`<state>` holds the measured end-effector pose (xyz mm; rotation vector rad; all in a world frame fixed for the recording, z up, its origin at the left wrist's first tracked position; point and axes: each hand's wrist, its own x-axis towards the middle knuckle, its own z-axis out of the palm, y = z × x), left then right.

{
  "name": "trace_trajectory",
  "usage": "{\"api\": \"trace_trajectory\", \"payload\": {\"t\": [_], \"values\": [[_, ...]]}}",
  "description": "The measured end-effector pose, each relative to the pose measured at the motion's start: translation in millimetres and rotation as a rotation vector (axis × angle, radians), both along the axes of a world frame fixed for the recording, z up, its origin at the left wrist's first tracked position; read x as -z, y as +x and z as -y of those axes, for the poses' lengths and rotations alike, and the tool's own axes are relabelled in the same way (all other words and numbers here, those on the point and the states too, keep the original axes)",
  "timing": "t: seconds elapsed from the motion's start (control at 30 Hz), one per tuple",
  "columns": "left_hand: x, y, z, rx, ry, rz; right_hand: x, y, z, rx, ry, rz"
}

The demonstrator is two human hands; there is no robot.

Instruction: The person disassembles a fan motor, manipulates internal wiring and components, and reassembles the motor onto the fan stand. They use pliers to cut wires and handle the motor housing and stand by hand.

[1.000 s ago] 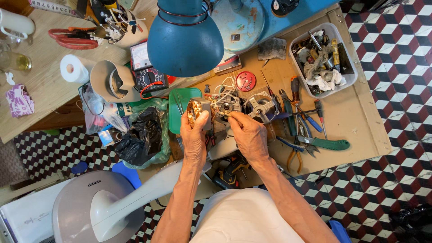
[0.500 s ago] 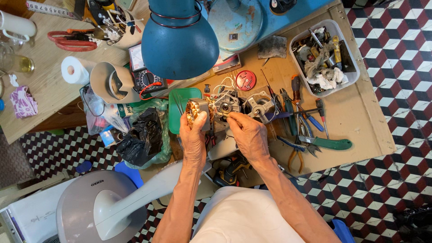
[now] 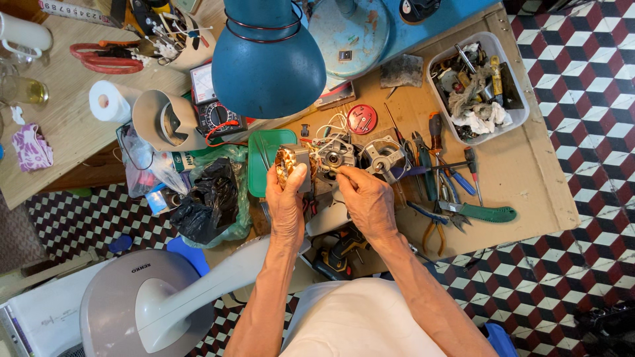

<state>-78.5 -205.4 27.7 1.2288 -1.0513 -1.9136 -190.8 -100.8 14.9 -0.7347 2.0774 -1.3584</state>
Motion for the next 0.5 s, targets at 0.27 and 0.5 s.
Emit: {"api": "trace_trajectory", "payload": {"t": [0.27,0.5], "values": [[3.8,-0.1,-3.1,-0.012,-0.047,0.007,-2.2,1.3,-1.9,-0.002,0.004,0.020],[3.8,-4.1,-6.3,-0.076,-0.148,0.051,-0.6,13.2,-16.8,0.122,-0.067,0.104]]}}
